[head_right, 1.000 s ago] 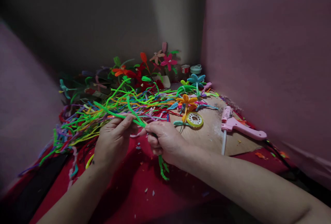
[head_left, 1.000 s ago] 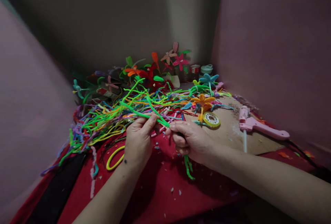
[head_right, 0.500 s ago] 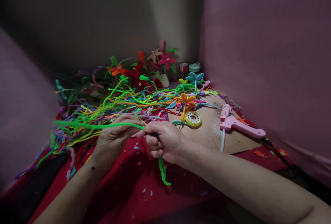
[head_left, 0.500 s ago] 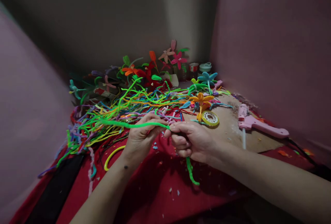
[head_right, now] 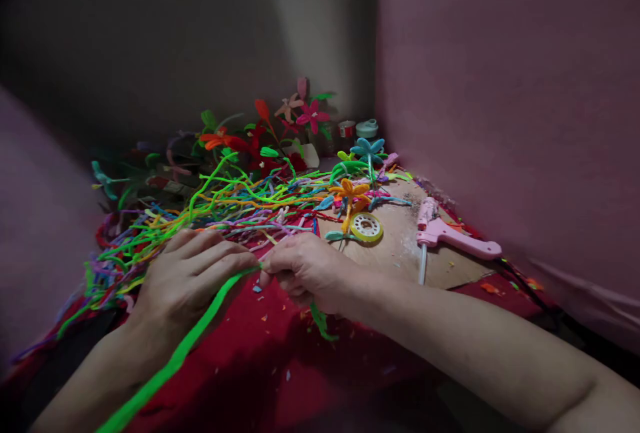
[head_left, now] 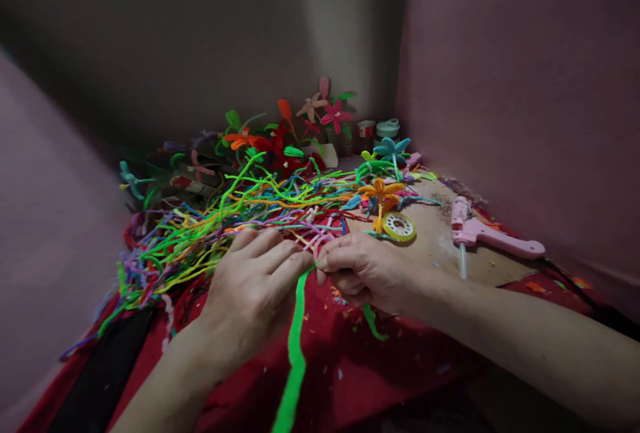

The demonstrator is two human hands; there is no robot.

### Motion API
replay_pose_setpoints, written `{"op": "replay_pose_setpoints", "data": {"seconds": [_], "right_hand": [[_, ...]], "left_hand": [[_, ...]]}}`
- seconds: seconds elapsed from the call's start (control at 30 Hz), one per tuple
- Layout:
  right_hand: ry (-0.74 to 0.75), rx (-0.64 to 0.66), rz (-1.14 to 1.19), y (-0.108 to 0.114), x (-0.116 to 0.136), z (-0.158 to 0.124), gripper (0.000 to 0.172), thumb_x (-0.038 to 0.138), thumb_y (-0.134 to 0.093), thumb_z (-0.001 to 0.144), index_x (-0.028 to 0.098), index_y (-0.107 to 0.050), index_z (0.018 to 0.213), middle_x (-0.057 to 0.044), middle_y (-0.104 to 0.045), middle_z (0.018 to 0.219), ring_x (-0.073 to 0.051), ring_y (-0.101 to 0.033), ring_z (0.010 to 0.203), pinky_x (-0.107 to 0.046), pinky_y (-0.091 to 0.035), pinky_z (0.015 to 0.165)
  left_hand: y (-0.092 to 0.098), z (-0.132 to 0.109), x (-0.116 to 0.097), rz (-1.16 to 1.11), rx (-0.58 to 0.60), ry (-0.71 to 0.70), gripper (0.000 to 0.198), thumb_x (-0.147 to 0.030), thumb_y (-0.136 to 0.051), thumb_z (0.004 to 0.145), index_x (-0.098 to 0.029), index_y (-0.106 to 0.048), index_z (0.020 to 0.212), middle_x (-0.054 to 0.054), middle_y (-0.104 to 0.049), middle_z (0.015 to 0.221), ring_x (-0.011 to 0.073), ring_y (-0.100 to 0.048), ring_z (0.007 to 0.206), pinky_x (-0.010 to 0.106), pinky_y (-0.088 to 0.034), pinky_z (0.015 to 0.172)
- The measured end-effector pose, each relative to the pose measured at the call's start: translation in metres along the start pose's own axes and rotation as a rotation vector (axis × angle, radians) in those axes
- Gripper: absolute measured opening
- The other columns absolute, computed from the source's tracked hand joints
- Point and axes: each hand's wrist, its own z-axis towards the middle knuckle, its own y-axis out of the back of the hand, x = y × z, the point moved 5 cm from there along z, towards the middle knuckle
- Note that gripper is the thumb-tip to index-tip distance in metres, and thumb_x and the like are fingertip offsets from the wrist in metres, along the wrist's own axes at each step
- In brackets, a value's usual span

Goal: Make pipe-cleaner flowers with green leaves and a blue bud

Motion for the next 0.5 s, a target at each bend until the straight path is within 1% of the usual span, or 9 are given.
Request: {"op": "replay_pose_setpoints", "data": {"seconds": [0.07,0.13,0.17,0.23,0.3,0.33,0.37,0.43,0.5], "right_hand": [[0.100,-0.044,-0.216,-0.003,0.009,-0.005,0.016,0.014,-0.048,0.068,0.018,-0.045,0.053,0.009,-0.025,0.039,-0.005,-0.017,0.036,-0.022,-0.013,0.038],[0.245,-0.087,-0.556,-0.010,0.021,-0.014,0.021,0.010,-0.045,0.070,0.017,-0.041,0.050,0.006,-0.031,0.044,-0.006,-0.026,0.042,-0.023,-0.018,0.043],[0.315,-0.118,-0.756,-0.014,0.026,-0.019,0.024,0.009,-0.045,0.072,0.017,-0.041,0.050,0.005,-0.032,0.047,-0.006,-0.028,0.045,-0.024,-0.019,0.046],[0.469,-0.201,-1.094,-0.024,0.033,-0.031,0.025,0.010,-0.046,0.077,0.017,-0.044,0.053,0.004,-0.033,0.047,-0.007,-0.026,0.046,-0.026,-0.018,0.049],[0.695,-0.236,-1.391,-0.035,0.034,-0.042,0.019,0.014,-0.046,0.080,0.017,-0.051,0.062,0.002,-0.040,0.051,-0.009,-0.025,0.048,-0.028,-0.015,0.049],[0.807,-0.231,-1.516,-0.040,0.031,-0.046,0.018,0.013,-0.044,0.081,0.016,-0.054,0.067,0.000,-0.045,0.054,-0.010,-0.026,0.049,-0.029,-0.014,0.050],[0.894,-0.219,-1.619,-0.043,0.028,-0.048,0.019,0.013,-0.042,0.082,0.015,-0.056,0.071,-0.003,-0.049,0.058,-0.011,-0.028,0.050,-0.030,-0.014,0.050],[0.985,-0.188,-1.727,-0.045,0.021,-0.050,0.021,0.012,-0.039,0.084,0.014,-0.058,0.076,-0.005,-0.053,0.062,-0.013,-0.032,0.052,-0.031,-0.015,0.050],[0.963,-0.188,-1.672,-0.041,0.023,-0.049,0.021,0.013,-0.039,0.084,0.015,-0.057,0.074,-0.004,-0.051,0.060,-0.012,-0.033,0.051,-0.030,-0.017,0.050]], "left_hand": [[0.003,0.003,-0.008,0.042,0.027,-0.006,0.017,-0.018,-0.055,0.074,-0.024,-0.070,0.074,0.005,-0.065,0.065,0.0194,-0.047,0.063,0.033,-0.030,0.064],[0.004,0.006,-0.009,-0.088,0.068,0.104,0.015,-0.018,-0.055,0.071,-0.023,-0.068,0.066,0.004,-0.060,0.057,0.0174,-0.045,0.057,0.031,-0.030,0.059],[0.002,0.006,-0.006,-0.222,0.106,0.218,0.013,-0.019,-0.056,0.070,-0.022,-0.067,0.063,0.003,-0.059,0.056,0.0164,-0.044,0.055,0.030,-0.031,0.056],[-0.006,0.001,0.003,-0.579,0.170,0.524,0.010,-0.021,-0.059,0.066,-0.020,-0.066,0.059,0.002,-0.056,0.054,0.0146,-0.044,0.051,0.027,-0.031,0.051],[-0.019,-0.009,0.008,-0.957,0.207,0.826,0.009,-0.021,-0.062,0.061,-0.017,-0.063,0.053,0.002,-0.053,0.050,0.0130,-0.044,0.049,0.025,-0.032,0.049],[-0.026,-0.014,0.009,-1.126,0.207,0.932,0.010,-0.020,-0.063,0.058,-0.016,-0.061,0.049,0.002,-0.051,0.048,0.0120,-0.042,0.047,0.025,-0.032,0.049],[-0.031,-0.017,0.007,-1.274,0.211,0.998,0.014,-0.020,-0.064,0.057,-0.015,-0.059,0.046,0.002,-0.048,0.045,0.0109,-0.041,0.046,0.024,-0.032,0.048],[-0.038,-0.022,0.004,-1.490,0.215,1.049,0.020,-0.022,-0.066,0.057,-0.014,-0.055,0.041,0.000,-0.042,0.042,0.0084,-0.035,0.043,0.023,-0.029,0.045],[-0.037,-0.024,0.002,-1.540,0.211,1.044,0.023,-0.023,-0.068,0.060,-0.014,-0.056,0.042,-0.001,-0.041,0.041,0.0071,-0.033,0.041,0.022,-0.028,0.043]]}}
